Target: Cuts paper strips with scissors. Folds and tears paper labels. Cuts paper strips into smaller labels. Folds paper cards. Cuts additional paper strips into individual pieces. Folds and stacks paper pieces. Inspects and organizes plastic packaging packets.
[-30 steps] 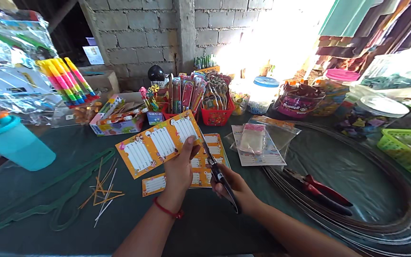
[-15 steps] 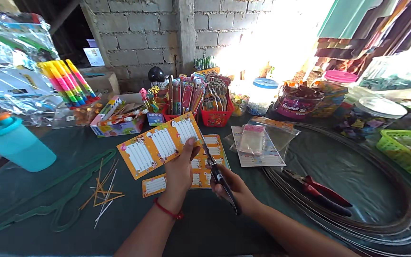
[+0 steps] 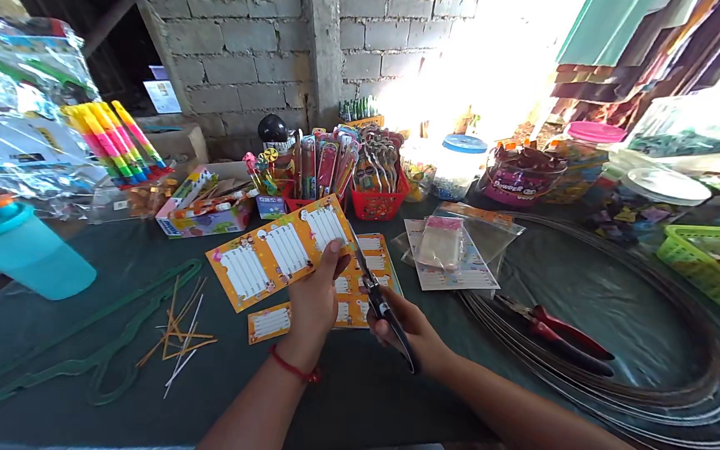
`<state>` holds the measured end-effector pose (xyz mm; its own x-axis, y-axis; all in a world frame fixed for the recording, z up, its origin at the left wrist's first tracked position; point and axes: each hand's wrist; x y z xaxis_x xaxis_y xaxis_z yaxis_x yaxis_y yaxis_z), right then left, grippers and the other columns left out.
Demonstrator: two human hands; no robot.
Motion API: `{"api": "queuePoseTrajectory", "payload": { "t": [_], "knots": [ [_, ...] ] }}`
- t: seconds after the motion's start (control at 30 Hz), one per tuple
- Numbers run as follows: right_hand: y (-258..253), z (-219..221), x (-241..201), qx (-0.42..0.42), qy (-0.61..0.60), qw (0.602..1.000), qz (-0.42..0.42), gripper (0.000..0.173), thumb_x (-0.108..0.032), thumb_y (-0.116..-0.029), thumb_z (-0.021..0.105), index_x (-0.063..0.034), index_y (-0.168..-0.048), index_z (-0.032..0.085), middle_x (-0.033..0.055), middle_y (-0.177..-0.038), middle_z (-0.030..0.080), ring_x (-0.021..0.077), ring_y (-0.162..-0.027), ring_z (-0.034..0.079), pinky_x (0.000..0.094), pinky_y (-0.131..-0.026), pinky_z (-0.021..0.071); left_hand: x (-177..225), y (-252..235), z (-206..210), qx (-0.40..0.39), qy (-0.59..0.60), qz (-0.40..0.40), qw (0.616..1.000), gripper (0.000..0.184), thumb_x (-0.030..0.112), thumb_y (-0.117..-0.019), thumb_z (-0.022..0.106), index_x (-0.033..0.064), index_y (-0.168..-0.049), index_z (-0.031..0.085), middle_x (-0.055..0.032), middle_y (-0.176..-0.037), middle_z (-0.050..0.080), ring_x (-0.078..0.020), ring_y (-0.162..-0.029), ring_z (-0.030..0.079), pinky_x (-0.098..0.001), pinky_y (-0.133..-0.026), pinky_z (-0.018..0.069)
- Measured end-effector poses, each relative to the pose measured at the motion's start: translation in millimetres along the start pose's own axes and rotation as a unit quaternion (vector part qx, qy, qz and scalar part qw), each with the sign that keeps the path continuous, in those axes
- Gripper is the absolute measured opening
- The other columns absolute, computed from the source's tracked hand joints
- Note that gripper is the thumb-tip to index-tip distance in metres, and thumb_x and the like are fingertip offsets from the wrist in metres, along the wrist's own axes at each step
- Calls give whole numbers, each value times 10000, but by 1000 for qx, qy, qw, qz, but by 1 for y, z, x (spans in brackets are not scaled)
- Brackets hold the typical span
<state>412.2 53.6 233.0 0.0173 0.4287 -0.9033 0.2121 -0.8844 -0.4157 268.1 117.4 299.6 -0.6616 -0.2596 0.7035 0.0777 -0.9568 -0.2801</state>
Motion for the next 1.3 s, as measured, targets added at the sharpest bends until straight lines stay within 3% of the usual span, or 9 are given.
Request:
{"api": "queuePoseTrajectory", "payload": {
  "t": [0.7,0.97,1.3],
  "knots": [
    [0,0,-3,3,5,1000,6,803,-547,-955,618,77,-1419,415,-96,-895,596,-62,-737,558,122,-647,488,-1,0,1,2,4,-2,1000,219,-114,-968,559,17,-1142,548,-48,-934,730,-133,-787,745,-279,-754,644],
    [0,-1,-2,11,16,1000,16,791,-551,-949,625,67,-1405,437,-106,-832,581,-65,-683,542,124,-615,479,1,0,2,11,1,-10,1000,208,-114,-972,553,17,-1134,549,-39,-927,733,-130,-786,746,-271,-754,642],
    [0,-1,-4,16,25,999,26,734,-481,-959,640,74,-1400,444,-109,-825,584,-69,-669,547,118,-604,485,1,-1,2,10,6,-21,1000,204,-105,-979,552,16,-1143,549,-44,-938,728,-128,-798,744,-268,-758,640]
  ]
}}
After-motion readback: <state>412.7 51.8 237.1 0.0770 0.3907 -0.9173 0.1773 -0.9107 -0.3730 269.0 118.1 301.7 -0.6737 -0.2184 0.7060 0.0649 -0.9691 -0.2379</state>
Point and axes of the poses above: each hand's wrist, its own y-axis away from the middle knuckle, its own z-axis out of the palm, x = y × z
